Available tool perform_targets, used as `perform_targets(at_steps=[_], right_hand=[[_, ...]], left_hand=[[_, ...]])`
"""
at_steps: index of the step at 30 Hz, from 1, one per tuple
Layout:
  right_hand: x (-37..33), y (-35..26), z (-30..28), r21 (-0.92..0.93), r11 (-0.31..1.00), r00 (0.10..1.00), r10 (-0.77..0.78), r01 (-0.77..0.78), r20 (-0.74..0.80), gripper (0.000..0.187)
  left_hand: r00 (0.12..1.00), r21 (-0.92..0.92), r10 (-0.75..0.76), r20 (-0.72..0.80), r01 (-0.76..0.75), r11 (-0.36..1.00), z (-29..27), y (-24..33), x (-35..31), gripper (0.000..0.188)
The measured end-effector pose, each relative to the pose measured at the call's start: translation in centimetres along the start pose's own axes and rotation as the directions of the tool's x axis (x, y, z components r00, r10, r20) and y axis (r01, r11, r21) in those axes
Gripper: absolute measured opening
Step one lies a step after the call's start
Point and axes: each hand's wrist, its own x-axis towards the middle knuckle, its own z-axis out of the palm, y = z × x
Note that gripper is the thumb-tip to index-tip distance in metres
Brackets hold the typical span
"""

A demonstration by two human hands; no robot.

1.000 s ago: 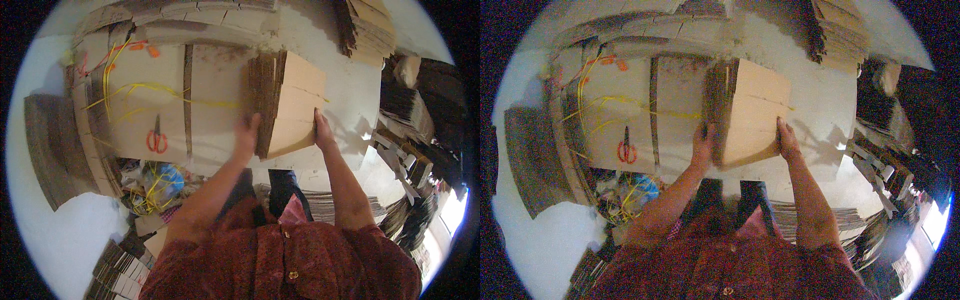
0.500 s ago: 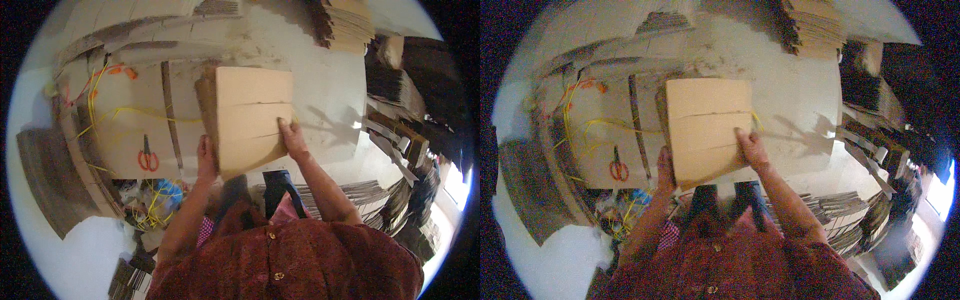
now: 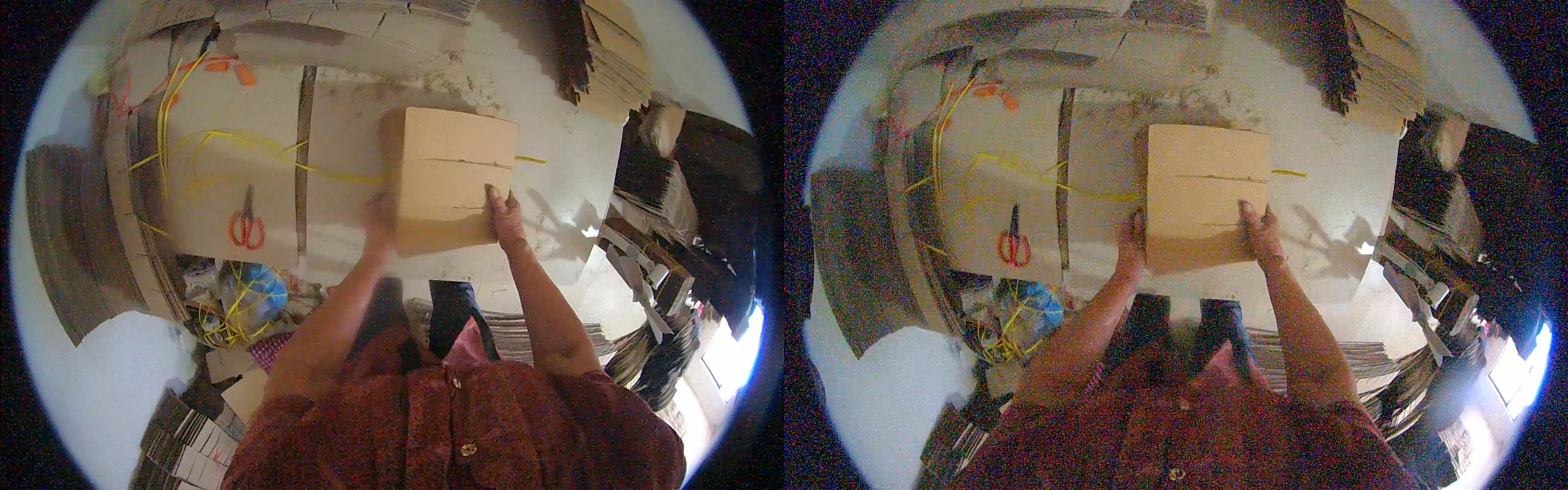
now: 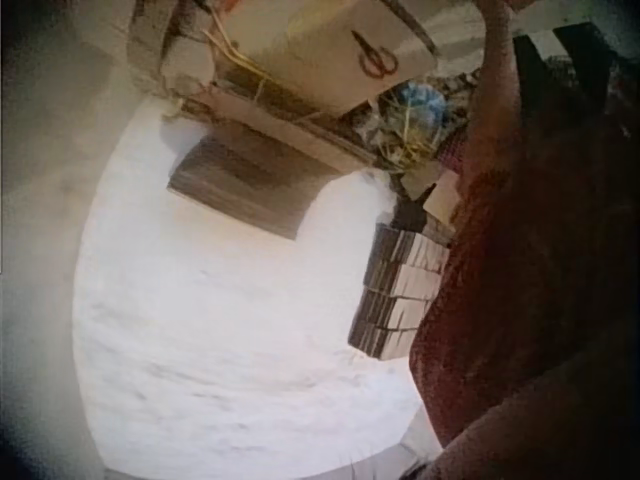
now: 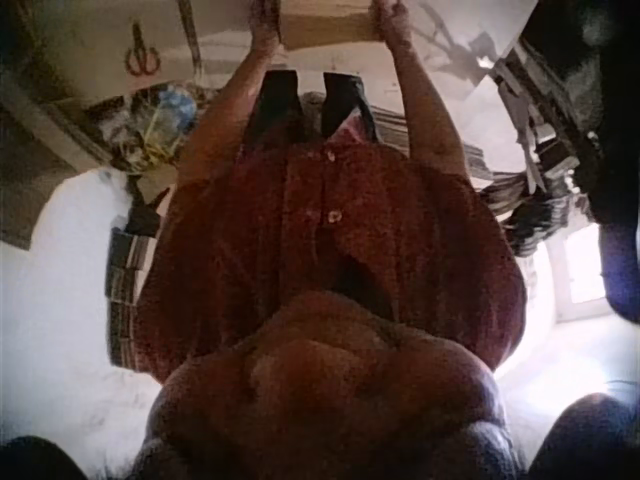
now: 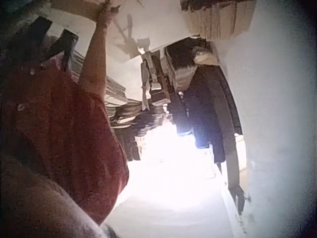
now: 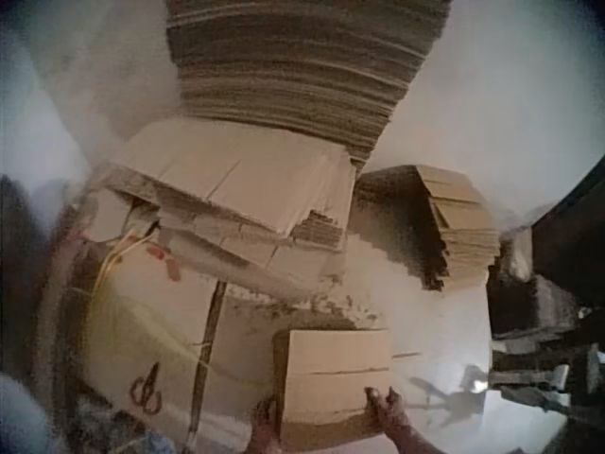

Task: The person gathers flat cardboard pieces, aligns them into a stack, and wraps a yellow plastic strap around the bundle multiple times. They tighten the strap by hand, cut the excess with scissors, and place the finished bundle aside. The process repeats with additional cardboard pieces.

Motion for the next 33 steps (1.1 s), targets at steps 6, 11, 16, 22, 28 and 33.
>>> perform_targets(at_steps=[6,11,16,22,28,33], right_hand=[[0.7,1.5,-1.6,0.158,0.980,0.988,0.133,-0.119,-0.081,0.053],[0.9,0.9,-3.5,0.247,0.957,0.988,0.148,-0.155,0.049,0.059],[0.8,1.4,-5.3,0.295,0.939,0.985,0.168,-0.175,0.049,0.063],[-4.3,-1.5,-2.6,0.109,0.981,0.973,0.178,-0.163,-0.144,0.057],[-7.7,-8.2,4.3,-0.038,0.994,0.994,0.107,-0.106,0.028,0.051],[-0.1,1.4,8.4,-0.357,0.918,0.976,-0.109,0.172,0.190,0.067]], left_hand=[[0.900,-0.615,-0.404,0.167,0.415,0.670,-1.5,3.7,1.6,0.035],[0.889,-0.617,-0.381,0.256,0.453,0.643,-0.6,5.8,0.9,0.042],[0.896,-0.808,-0.277,0.348,0.436,0.397,-6.0,14.4,2.5,0.043],[0.834,-0.829,-0.413,0.366,0.494,0.261,-10.3,13.4,-1.0,0.044],[0.874,-0.781,-0.309,0.376,0.478,0.402,-15.8,8.7,-1.8,0.045],[0.833,-0.732,-0.342,0.436,0.549,0.403,-13.6,-2.7,0.3,0.037]])
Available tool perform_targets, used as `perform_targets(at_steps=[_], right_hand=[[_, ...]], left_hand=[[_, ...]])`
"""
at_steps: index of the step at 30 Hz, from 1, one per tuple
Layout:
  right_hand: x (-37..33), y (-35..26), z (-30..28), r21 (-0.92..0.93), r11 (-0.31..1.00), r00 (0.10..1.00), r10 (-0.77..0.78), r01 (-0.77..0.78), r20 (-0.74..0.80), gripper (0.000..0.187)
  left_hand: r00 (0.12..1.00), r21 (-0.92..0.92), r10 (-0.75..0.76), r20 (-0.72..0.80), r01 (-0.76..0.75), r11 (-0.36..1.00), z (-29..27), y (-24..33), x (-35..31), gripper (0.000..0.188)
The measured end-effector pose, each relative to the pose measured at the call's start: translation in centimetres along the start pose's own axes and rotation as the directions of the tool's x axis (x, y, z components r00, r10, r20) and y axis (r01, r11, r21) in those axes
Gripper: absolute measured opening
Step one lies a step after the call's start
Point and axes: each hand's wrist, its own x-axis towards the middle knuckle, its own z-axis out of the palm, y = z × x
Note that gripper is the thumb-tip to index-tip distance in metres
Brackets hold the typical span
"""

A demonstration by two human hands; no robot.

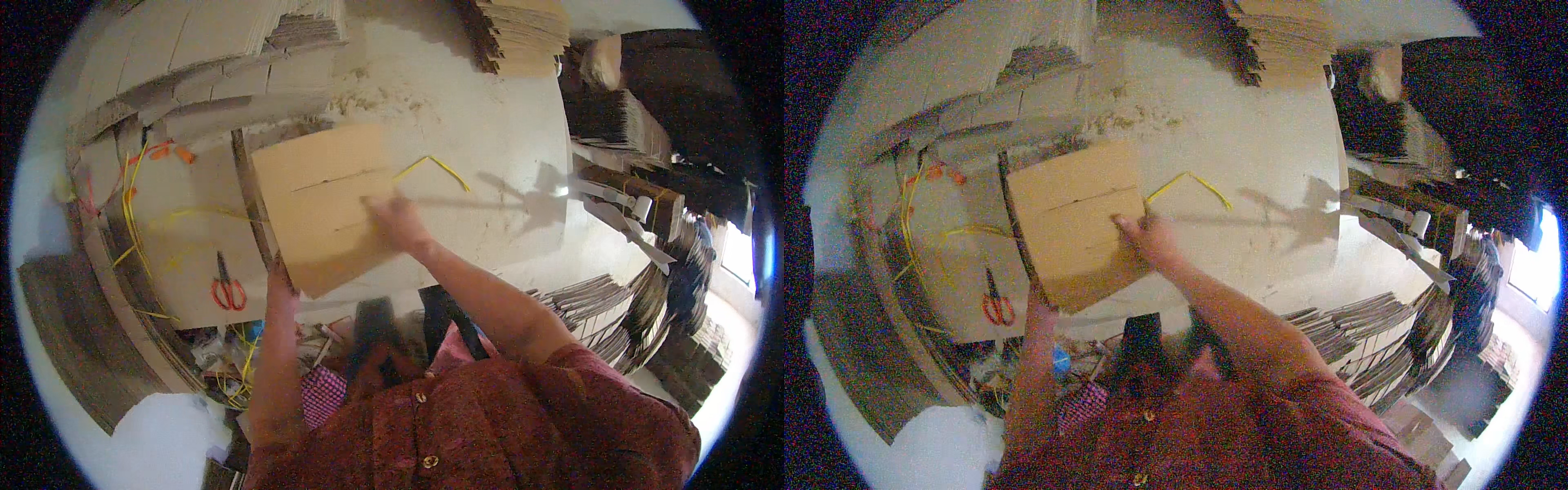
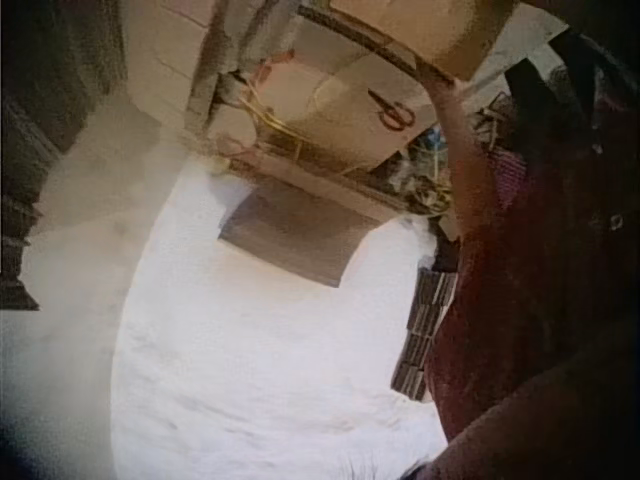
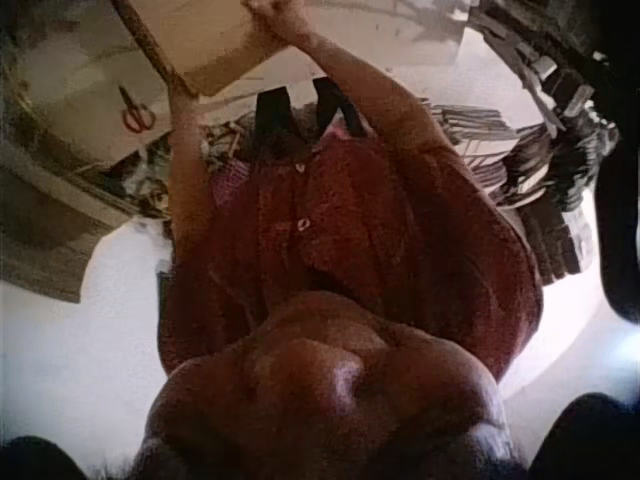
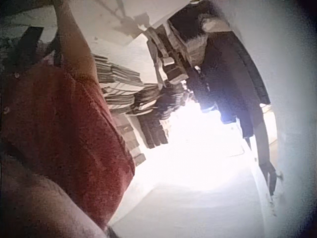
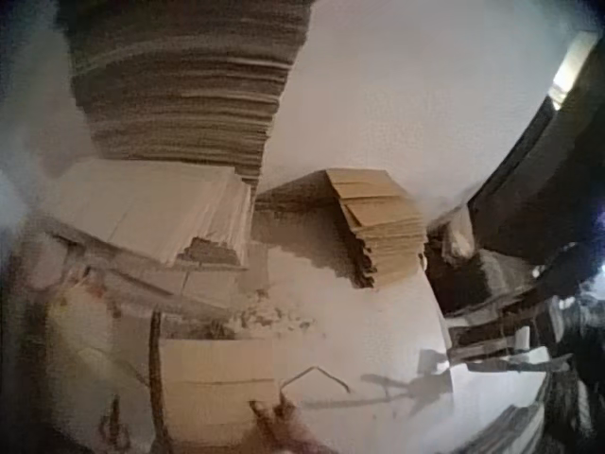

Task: The person gathers flat cardboard pieces, aligns them into a stack, and wraps a yellow plastic strap around the bundle multiple times. They tighten the strap by hand, cut the excess with scissors, and place the finished bundle aside. The process repeats with additional cardboard pieces.

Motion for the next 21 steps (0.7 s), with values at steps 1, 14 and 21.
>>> perform_targets(at_steps=[1,14,21], right_hand=[[1.0,0.5,1.1,-0.108,0.994,1.000,-0.002,0.004,0.019,0.073],[-0.9,-1.2,-7.3,0.081,0.994,0.973,0.089,-0.073,-0.215,0.065],[4.3,0.2,-23.6,-0.004,0.998,0.770,-0.052,0.064,-0.636,0.065]], left_hand=[[0.992,0.000,-0.068,-0.106,0.069,0.998,-0.8,0.2,0.4,0.036],[0.739,0.826,0.656,0.156,-0.462,0.324,12.3,8.6,-6.3,0.028],[0.919,0.502,0.274,0.284,-0.386,0.774,30.8,13.0,3.9,0.027]])
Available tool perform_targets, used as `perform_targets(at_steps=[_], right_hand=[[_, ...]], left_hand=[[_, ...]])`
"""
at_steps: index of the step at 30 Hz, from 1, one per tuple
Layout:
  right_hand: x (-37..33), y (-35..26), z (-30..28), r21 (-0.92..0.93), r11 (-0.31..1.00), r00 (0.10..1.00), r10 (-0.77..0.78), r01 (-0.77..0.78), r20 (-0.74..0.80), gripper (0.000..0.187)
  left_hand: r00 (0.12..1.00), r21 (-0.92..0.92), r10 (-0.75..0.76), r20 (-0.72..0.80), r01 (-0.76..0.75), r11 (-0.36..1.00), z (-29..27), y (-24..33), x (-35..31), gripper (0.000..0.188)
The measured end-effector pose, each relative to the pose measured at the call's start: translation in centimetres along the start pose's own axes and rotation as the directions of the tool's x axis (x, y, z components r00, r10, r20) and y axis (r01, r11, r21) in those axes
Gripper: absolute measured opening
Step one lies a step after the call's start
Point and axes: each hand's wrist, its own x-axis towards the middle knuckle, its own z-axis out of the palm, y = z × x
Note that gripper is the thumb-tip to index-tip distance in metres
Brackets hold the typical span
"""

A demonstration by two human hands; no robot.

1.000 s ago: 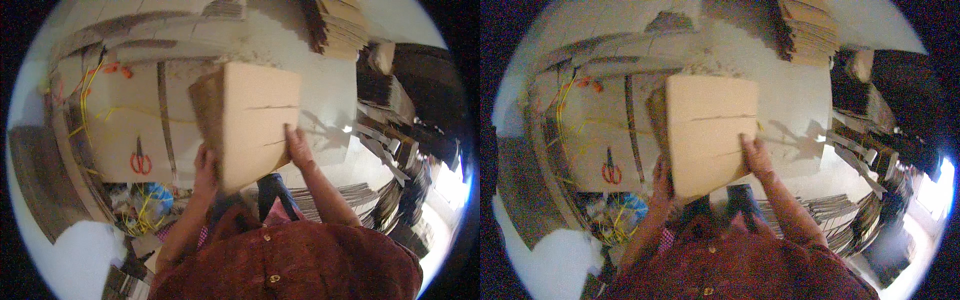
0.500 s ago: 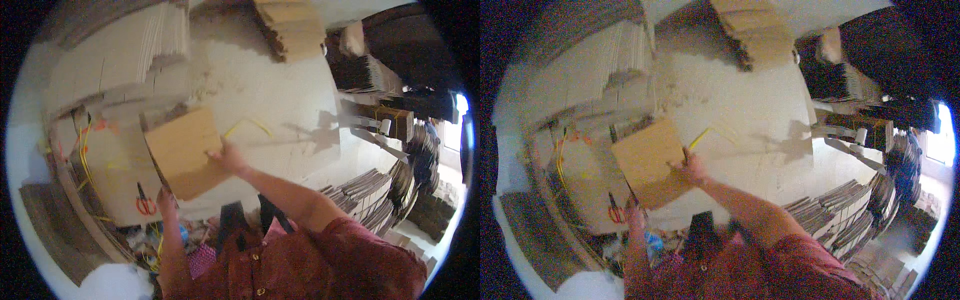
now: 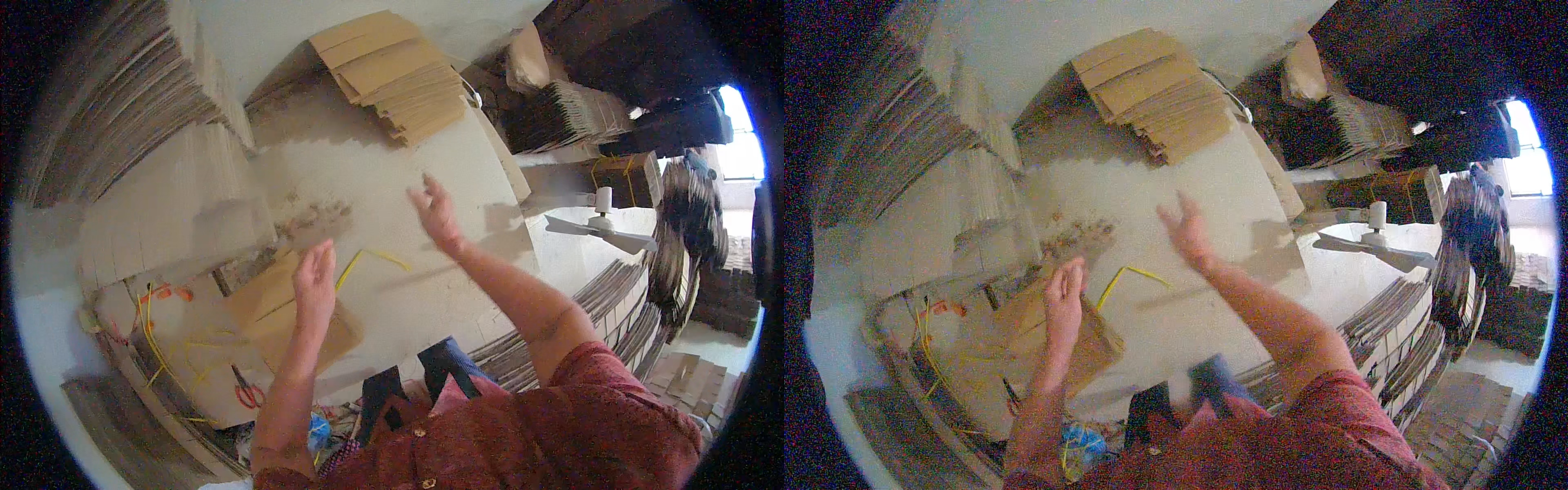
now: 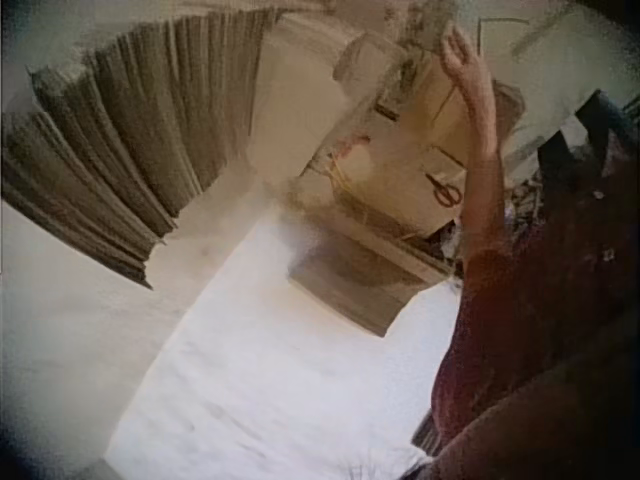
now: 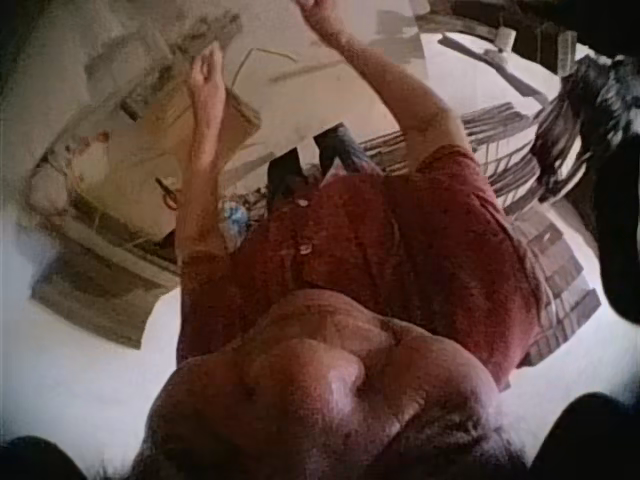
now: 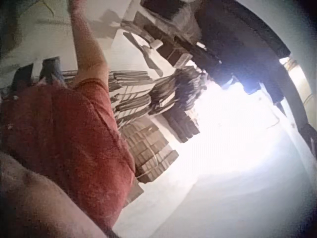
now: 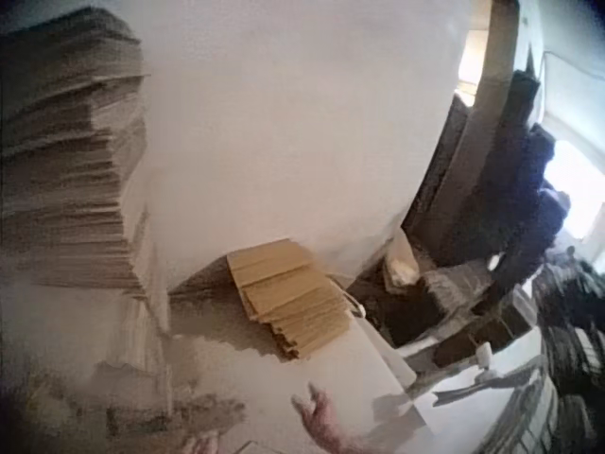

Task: The person gathers flat cardboard pieces, aligns them into a stack, and wraps a yellow plastic strap around the bundle multiple times. They tighten the strap by hand, cut the excess with scissors, and place the finished bundle aside. The process repeats with additional cardboard pieces.

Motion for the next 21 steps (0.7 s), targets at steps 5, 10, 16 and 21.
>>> perform_targets(at_steps=[5,10,16,21], right_hand=[[11.0,-0.8,-6.7,0.032,0.999,0.989,0.023,-0.019,-0.143,0.072],[19.0,-0.9,-9.7,0.305,0.952,0.993,0.002,0.035,-0.119,0.074],[24.4,-1.3,-11.5,0.395,0.919,0.999,0.017,-0.001,-0.035,0.071],[26.0,-3.3,-11.3,0.429,0.902,0.998,0.032,-0.053,0.056,0.072]], left_hand=[[0.985,-0.048,-0.164,0.049,0.166,0.985,3.3,2.9,9.5,0.045],[0.975,-0.130,-0.185,0.125,0.201,0.971,5.0,4.8,19.2,0.084],[0.938,-0.148,-0.292,0.187,0.320,0.936,8.1,6.4,26.9,0.102],[0.923,-0.259,-0.218,0.317,0.305,0.916,8.7,8.0,29.7,0.098]])
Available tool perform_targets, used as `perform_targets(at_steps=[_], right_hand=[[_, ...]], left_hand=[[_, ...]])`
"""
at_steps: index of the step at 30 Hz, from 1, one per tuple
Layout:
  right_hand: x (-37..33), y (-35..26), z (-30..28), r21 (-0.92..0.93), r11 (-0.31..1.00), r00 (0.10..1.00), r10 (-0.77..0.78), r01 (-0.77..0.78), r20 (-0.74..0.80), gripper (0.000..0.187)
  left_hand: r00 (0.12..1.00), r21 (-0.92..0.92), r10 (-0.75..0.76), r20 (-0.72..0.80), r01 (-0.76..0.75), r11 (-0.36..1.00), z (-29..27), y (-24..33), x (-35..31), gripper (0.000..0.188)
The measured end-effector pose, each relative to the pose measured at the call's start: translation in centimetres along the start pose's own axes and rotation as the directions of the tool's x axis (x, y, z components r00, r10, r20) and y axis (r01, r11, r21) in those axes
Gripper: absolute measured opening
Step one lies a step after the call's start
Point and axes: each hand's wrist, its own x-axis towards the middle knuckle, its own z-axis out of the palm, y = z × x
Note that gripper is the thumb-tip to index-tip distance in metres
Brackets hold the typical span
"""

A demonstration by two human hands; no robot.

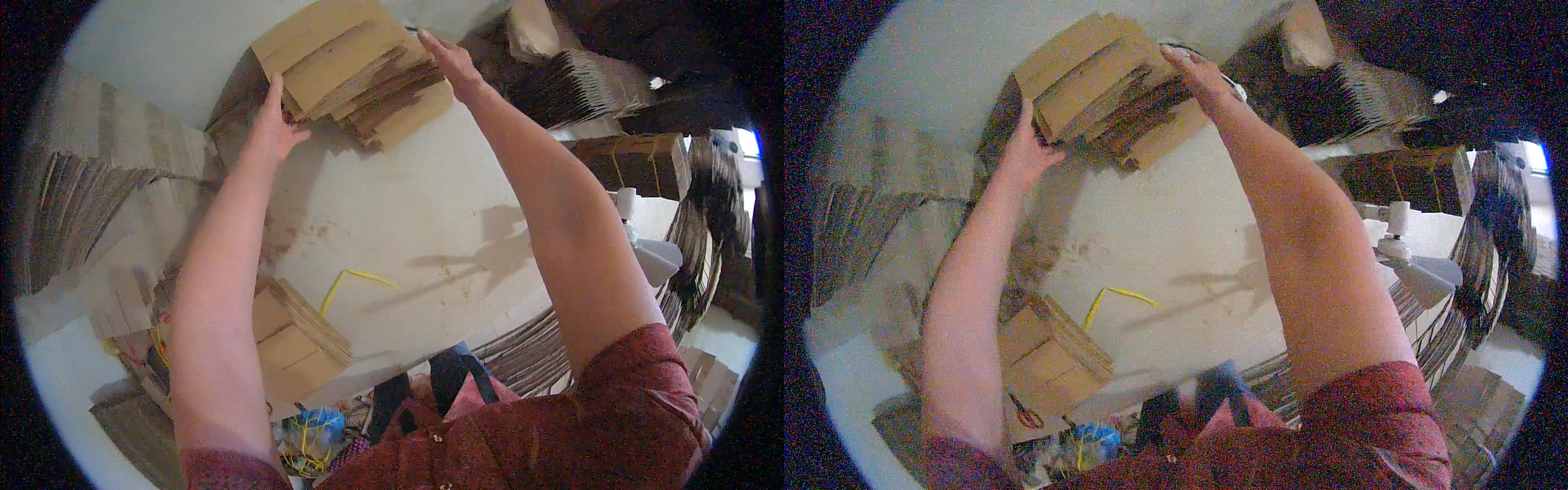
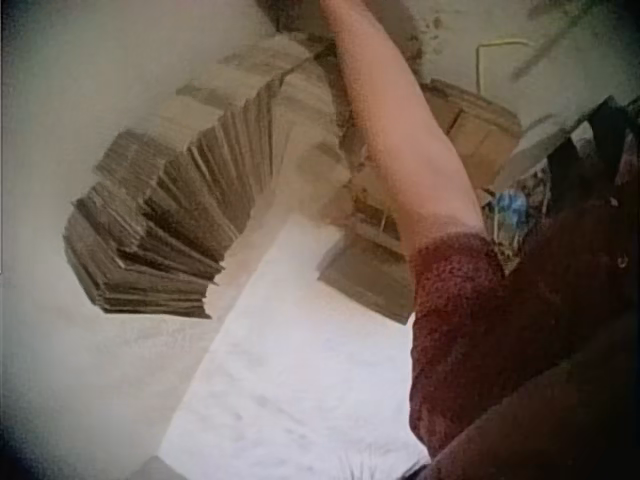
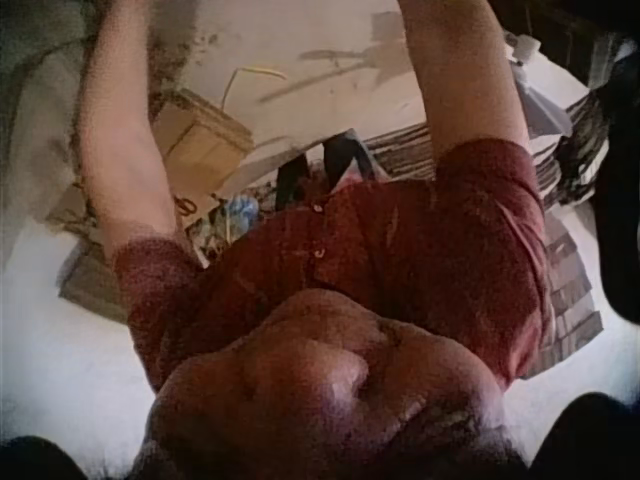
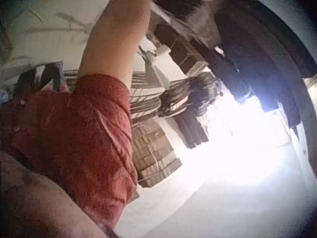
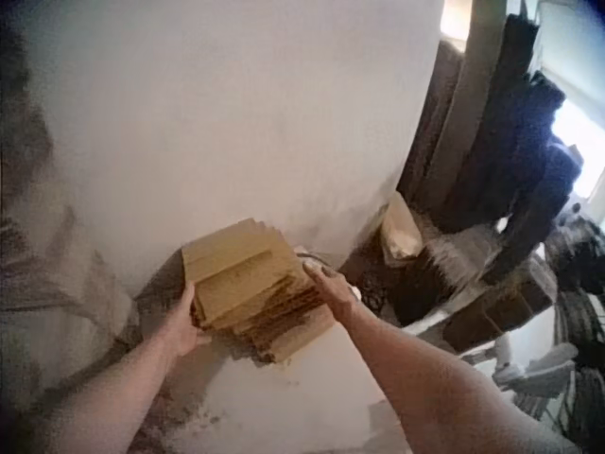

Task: The person gathers flat cardboard pieces, aligns them into a stack, and wraps a yellow plastic strap around the bundle multiple times. They tighten the strap by hand, cut the excess with scissors, and place the finished bundle aside. The process repeats with additional cardboard pieces.

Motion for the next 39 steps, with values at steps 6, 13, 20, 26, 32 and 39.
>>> perform_targets(at_steps=[6,13,20,26,32,39], right_hand=[[0.9,-0.1,1.1,-0.298,0.943,0.987,0.158,-0.150,0.003,0.063],[-2.5,4.0,1.6,-0.147,0.989,0.999,0.002,-0.009,-0.045,0.041],[-8.9,4.9,1.1,0.015,0.976,0.975,0.218,-0.217,-0.048,0.060],[-5.4,3.8,0.5,-0.078,0.979,0.981,0.192,-0.191,0.003,0.070],[-3.7,5.0,0.9,0.019,0.965,0.945,0.250,-0.260,0.211,0.068],[-16.1,5.4,0.6,0.233,0.949,0.963,0.165,-0.215,0.215,0.061]], left_hand=[[0.990,-0.094,-0.107,-0.093,0.098,0.991,1.5,-0.6,2.7,0.063],[0.993,0.000,-0.074,-0.093,0.075,0.997,0.4,-3.7,2.1,0.049],[0.991,0.077,-0.133,-0.029,0.135,0.988,0.2,-6.2,-2.2,0.053],[0.984,-0.083,-0.178,0.031,0.180,0.980,-0.3,-5.1,-1.5,0.072],[0.999,-0.044,-0.049,0.019,0.050,0.998,0.3,-6.5,-1.1,0.069],[0.988,-0.076,0.017,-0.154,-0.029,0.997,1.6,-11.3,-11.6,0.047]])
